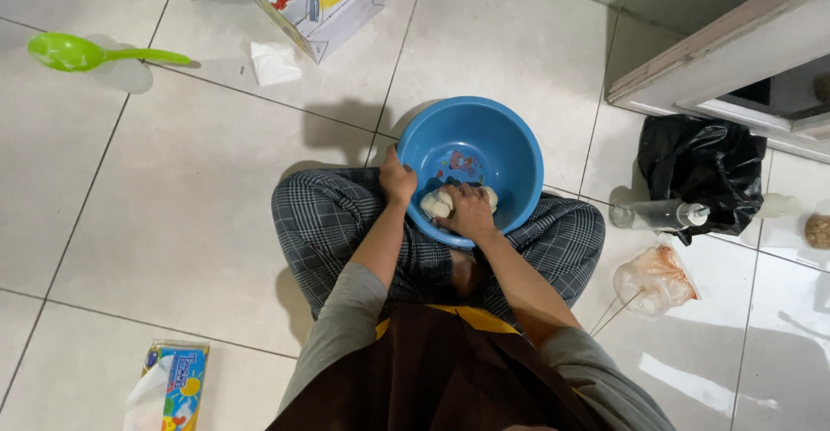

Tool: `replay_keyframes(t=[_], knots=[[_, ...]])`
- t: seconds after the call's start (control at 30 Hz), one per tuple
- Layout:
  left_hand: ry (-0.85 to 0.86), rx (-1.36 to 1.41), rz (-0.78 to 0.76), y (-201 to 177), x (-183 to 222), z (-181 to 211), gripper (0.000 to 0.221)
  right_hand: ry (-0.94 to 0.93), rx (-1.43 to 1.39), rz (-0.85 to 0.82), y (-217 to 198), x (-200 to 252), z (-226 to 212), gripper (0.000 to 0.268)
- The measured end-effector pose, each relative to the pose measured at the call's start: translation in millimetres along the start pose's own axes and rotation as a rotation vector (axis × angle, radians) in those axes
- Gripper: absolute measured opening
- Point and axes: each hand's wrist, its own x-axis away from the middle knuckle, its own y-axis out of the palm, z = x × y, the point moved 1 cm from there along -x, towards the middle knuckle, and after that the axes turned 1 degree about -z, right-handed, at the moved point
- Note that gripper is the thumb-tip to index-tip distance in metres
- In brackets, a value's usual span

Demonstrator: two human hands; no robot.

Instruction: Kneading dough by hand in a blue basin while sitting on the floor.

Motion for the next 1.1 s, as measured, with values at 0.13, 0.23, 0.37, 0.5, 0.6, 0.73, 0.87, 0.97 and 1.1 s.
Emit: replay_keyframes(t=[0.13, 0.23, 0.37, 0.5, 0.6, 0.73, 0.87, 0.97, 1.1], knots=[[0.029, -0.025, 0.023, -1, 1, -9, 0.049, 0.007, -0.133, 0.082, 10, 8, 15, 0.065], [0.019, -0.004, 0.003, -17, 9, 10, 0.048, 0.069, -0.362, 0.221, 9, 11, 31, 0.052], [-0.069, 0.043, -0.068, -23, 14, 19, 0.046, 0.383, -1.226, 0.364, 7, 7, 61, 0.047], [-0.064, 0.029, -0.063, -10, 1, -3, 0.044, 0.576, -1.904, 0.585, -27, 8, 49, 0.061], [-0.094, 0.05, -0.08, -9, 1, -5, 0.044, 0.48, -1.812, 0.658, -35, -10, 46, 0.095], [-0.073, 0.084, -0.072, -14, 5, 1, 0.046, 0.249, -1.439, 0.707, -49, -28, 30, 0.049], [-0.082, 0.063, -0.064, -10, 4, 1, 0.046, 0.023, -0.812, 0.576, -44, -22, 19, 0.045], [-0.085, 0.097, -0.068, -13, 8, 9, 0.046, -0.036, -0.478, 0.25, -30, 0, 13, 0.04], [-0.088, 0.089, -0.107, -17, 6, 15, 0.048, 0.008, -0.392, 0.353, -31, 11, 15, 0.014]])
